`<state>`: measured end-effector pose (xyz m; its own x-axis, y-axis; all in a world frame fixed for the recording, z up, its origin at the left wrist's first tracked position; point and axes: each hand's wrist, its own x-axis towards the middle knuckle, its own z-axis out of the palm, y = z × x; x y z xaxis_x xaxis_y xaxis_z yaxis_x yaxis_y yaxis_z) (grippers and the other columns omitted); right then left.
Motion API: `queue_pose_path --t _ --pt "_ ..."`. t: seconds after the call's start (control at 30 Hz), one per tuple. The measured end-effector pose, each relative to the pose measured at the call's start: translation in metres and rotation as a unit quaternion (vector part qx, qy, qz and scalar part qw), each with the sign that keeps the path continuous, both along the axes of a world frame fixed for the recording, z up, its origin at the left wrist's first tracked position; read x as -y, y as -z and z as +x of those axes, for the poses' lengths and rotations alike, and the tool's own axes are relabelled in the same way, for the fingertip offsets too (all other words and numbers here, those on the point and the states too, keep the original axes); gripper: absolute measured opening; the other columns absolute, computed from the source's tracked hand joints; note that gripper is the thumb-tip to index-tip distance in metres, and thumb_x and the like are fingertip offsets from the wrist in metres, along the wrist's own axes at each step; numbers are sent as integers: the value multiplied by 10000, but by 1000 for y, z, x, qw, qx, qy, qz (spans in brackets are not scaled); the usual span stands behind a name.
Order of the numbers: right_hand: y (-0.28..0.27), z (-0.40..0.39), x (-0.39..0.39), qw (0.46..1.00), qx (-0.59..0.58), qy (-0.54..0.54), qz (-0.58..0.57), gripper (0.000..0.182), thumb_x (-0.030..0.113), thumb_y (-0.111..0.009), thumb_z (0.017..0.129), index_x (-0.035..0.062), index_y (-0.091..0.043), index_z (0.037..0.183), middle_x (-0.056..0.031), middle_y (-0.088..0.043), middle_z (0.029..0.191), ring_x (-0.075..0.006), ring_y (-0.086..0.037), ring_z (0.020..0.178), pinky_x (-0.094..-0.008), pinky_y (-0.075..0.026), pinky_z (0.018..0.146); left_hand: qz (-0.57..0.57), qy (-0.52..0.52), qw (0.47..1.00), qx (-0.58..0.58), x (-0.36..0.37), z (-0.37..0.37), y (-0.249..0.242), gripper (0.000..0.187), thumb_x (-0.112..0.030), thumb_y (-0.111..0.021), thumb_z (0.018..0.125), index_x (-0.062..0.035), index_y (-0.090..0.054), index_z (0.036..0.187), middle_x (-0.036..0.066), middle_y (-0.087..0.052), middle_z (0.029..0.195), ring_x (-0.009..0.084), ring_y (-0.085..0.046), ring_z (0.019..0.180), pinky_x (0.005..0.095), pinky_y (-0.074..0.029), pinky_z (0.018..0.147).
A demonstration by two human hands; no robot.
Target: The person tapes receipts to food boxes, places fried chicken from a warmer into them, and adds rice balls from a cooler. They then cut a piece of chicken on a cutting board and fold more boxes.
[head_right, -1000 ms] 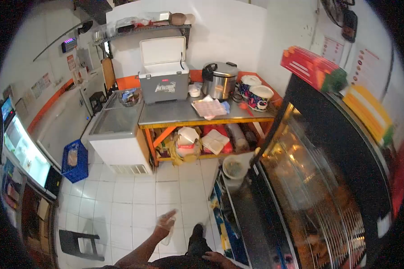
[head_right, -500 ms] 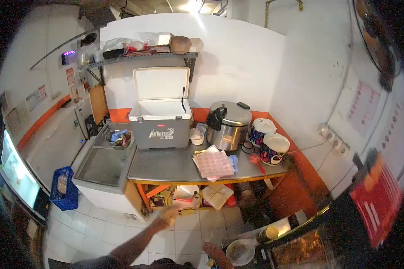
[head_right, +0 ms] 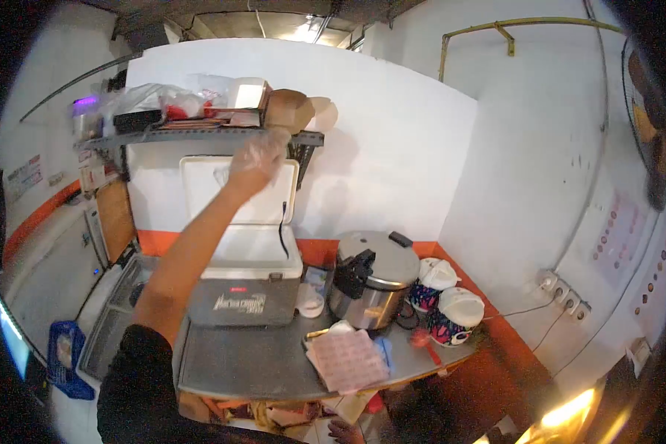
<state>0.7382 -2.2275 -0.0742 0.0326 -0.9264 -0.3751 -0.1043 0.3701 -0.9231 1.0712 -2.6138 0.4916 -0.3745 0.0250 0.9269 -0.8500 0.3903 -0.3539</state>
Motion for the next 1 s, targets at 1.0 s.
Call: queue_pose_path --t 1.0 --pt "-552 179 506 557 -115 -44 -821 468 58 -651 836 -6 -571 1292 -161 -556 1361 -391 -525 1196 -465 -434 1040 -81 -219 968 88 106 25 -57 145 -275 -665 855 -146 -730 875 39 -693 818 254 -609 862 417 -511 744"
